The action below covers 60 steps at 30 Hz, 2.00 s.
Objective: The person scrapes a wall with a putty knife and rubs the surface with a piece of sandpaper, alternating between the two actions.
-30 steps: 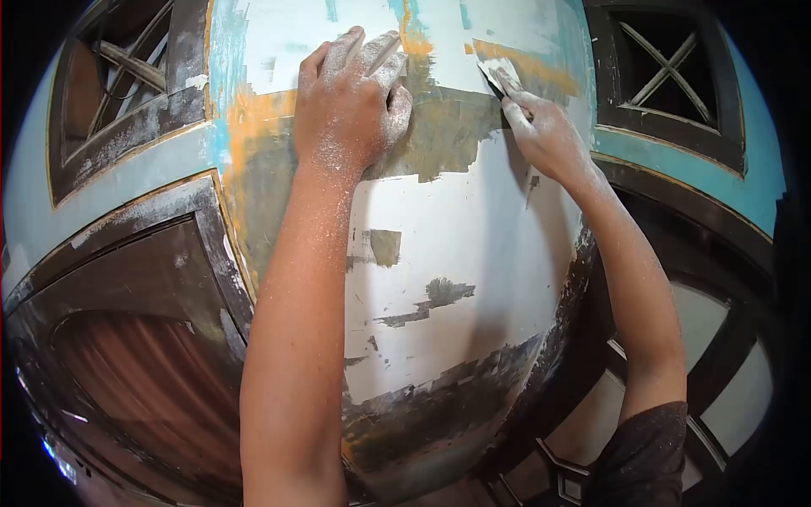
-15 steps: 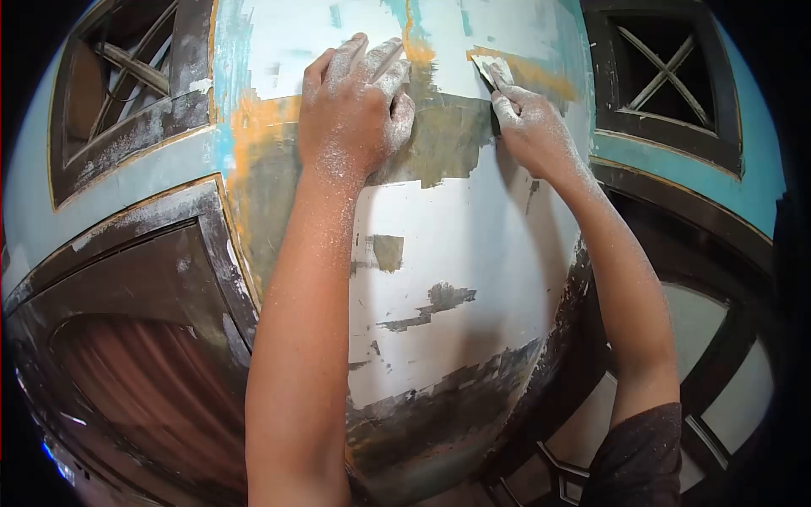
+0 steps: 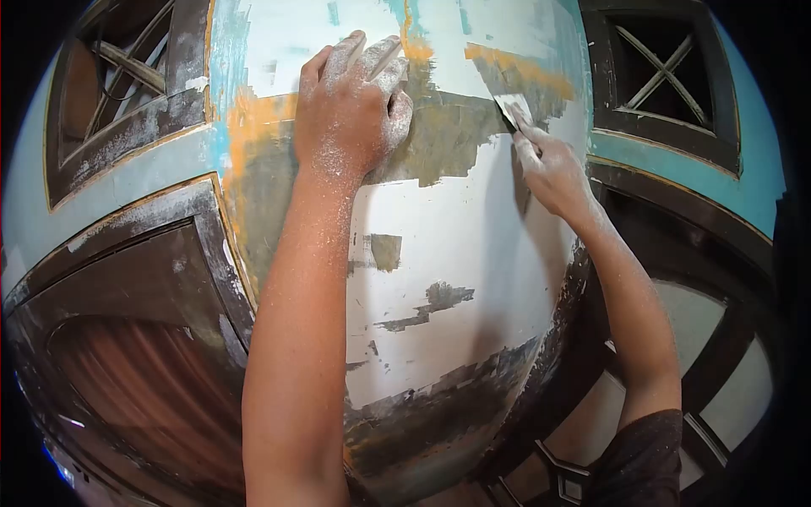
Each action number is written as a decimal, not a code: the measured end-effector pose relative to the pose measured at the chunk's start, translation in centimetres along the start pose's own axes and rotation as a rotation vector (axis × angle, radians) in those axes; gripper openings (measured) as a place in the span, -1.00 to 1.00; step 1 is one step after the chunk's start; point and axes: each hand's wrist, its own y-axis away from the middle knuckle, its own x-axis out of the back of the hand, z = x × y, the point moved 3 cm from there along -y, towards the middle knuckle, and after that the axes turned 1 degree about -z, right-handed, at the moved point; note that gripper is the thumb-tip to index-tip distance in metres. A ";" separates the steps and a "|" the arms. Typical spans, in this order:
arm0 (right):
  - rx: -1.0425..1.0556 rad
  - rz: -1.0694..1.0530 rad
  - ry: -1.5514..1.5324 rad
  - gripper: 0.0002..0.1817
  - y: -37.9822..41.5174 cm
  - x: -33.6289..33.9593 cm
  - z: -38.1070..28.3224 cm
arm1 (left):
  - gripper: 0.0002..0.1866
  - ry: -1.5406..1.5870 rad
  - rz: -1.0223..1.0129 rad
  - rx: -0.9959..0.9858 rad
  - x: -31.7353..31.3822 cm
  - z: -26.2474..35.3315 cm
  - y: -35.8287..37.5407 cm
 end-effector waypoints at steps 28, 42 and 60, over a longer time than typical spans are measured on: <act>0.007 0.000 0.021 -0.52 -3.1 0.0 -1.6 | -0.60 0.000 0.018 -0.006 -0.1 0.0 0.0; 0.004 0.055 -0.013 -0.55 -4.7 -0.1 -3.7 | -0.61 -0.003 0.033 -0.024 0.1 0.1 0.1; -0.017 -0.041 0.038 -0.49 -0.6 0.3 -2.1 | -0.59 0.007 0.002 0.001 0.1 -0.2 0.4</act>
